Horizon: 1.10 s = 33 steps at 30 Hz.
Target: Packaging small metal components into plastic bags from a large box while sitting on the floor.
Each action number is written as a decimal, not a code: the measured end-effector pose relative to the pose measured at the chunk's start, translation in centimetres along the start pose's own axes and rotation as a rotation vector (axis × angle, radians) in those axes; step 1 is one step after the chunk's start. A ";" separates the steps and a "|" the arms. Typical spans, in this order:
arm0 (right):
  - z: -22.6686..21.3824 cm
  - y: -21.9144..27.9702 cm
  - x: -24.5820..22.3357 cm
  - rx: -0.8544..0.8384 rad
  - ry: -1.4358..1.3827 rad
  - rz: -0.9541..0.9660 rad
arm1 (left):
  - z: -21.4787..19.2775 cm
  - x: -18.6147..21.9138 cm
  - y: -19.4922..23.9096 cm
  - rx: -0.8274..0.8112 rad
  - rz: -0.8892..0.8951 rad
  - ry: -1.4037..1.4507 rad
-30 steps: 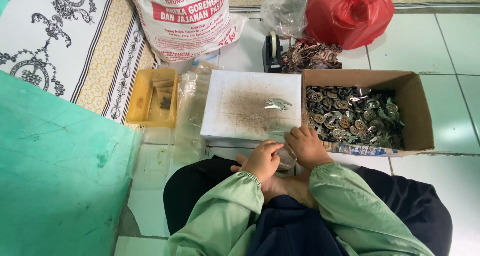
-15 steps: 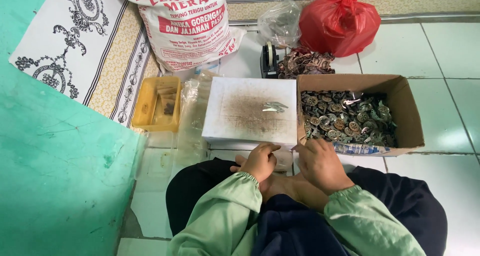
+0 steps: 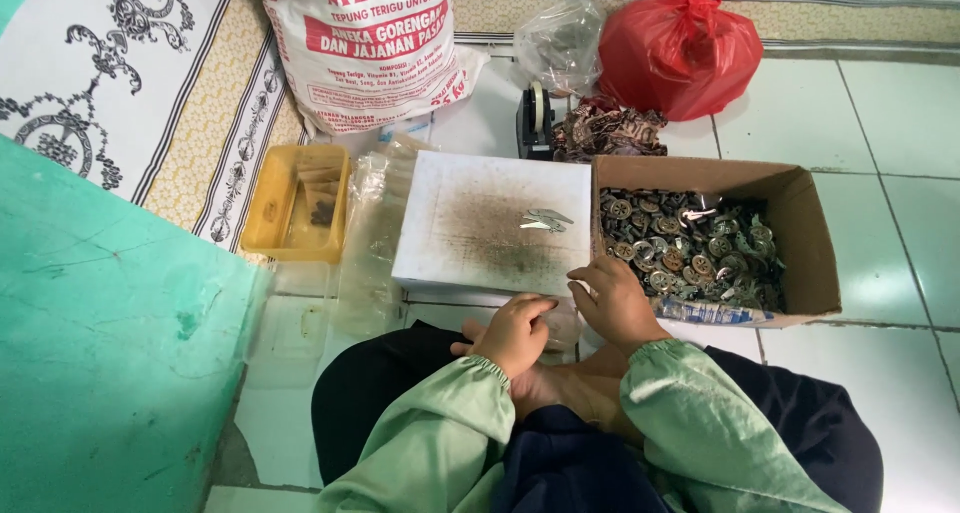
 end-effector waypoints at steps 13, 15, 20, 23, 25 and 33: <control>5.7 -7.7 6.2 -0.070 0.310 0.347 | 3.6 -4.1 -4.1 0.125 0.071 0.132; 5.9 -8.3 5.3 -0.086 0.283 0.397 | 3.9 -4.4 -4.4 0.121 0.067 0.125; 6.7 -6.6 6.0 0.025 0.256 0.287 | 3.4 -4.0 -4.6 0.110 0.079 0.195; 6.1 -5.9 5.5 0.090 0.202 0.207 | 2.7 -3.3 -4.2 0.104 0.087 0.195; 5.6 -5.4 5.5 0.115 0.185 0.173 | 2.7 -3.4 -4.2 0.100 0.093 0.172; -2.5 -2.4 -2.6 0.019 0.074 0.069 | 2.2 -3.1 -3.3 0.129 0.031 0.165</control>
Point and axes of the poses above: each hand's wrist, its own y-axis away from the middle knuckle, its own z-axis out of the palm, x = y × z, the point moved 1 cm from there along -y, towards the middle knuckle, and after that the axes turned 11 degrees about -y, right-handed, at the moved point
